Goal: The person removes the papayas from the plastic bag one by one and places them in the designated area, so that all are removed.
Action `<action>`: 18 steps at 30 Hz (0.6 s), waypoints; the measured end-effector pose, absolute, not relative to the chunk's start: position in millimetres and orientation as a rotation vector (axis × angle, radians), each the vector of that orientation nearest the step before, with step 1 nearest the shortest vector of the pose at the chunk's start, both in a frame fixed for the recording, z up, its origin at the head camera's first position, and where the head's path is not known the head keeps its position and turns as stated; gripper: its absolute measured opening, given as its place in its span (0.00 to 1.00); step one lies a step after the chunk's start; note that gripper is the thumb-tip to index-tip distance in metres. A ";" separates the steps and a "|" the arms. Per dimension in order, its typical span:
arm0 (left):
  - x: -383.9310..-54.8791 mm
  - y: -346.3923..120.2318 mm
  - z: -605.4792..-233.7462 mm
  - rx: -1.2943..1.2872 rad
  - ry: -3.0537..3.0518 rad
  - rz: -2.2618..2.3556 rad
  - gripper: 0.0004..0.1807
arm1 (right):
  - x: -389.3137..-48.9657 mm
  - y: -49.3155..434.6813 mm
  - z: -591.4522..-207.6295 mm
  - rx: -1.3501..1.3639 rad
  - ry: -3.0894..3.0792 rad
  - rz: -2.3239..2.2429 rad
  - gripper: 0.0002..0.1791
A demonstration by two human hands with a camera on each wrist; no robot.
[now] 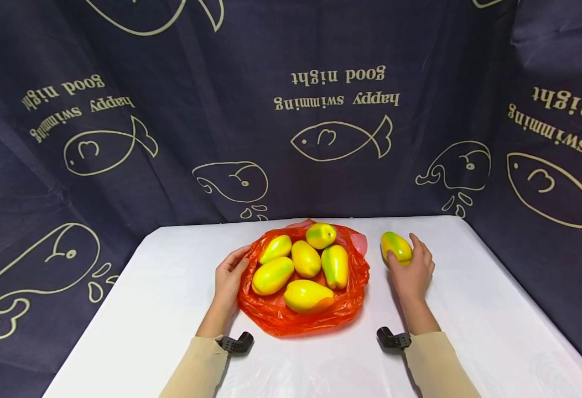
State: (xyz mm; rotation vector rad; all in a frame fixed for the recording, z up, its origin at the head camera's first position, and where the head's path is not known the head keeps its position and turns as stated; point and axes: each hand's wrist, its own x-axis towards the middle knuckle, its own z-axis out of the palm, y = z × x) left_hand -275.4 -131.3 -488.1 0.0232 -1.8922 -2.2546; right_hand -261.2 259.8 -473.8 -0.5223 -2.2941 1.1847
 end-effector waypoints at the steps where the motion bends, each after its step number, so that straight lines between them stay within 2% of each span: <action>1: -275.1 -131.5 -487.7 0.026 -1.892 -2.253 0.17 | -261.2 259.2 -472.1 -0.521 -2.289 1.184 0.38; 11: -273.3 -130.7 -485.6 0.028 -1.899 -2.262 0.17 | -256.8 242.9 -456.4 -0.366 -2.190 1.168 0.29; 18: -272.9 -130.9 -484.2 0.046 -1.879 -2.272 0.18 | -255.4 225.0 -444.7 -0.209 -2.190 1.199 0.29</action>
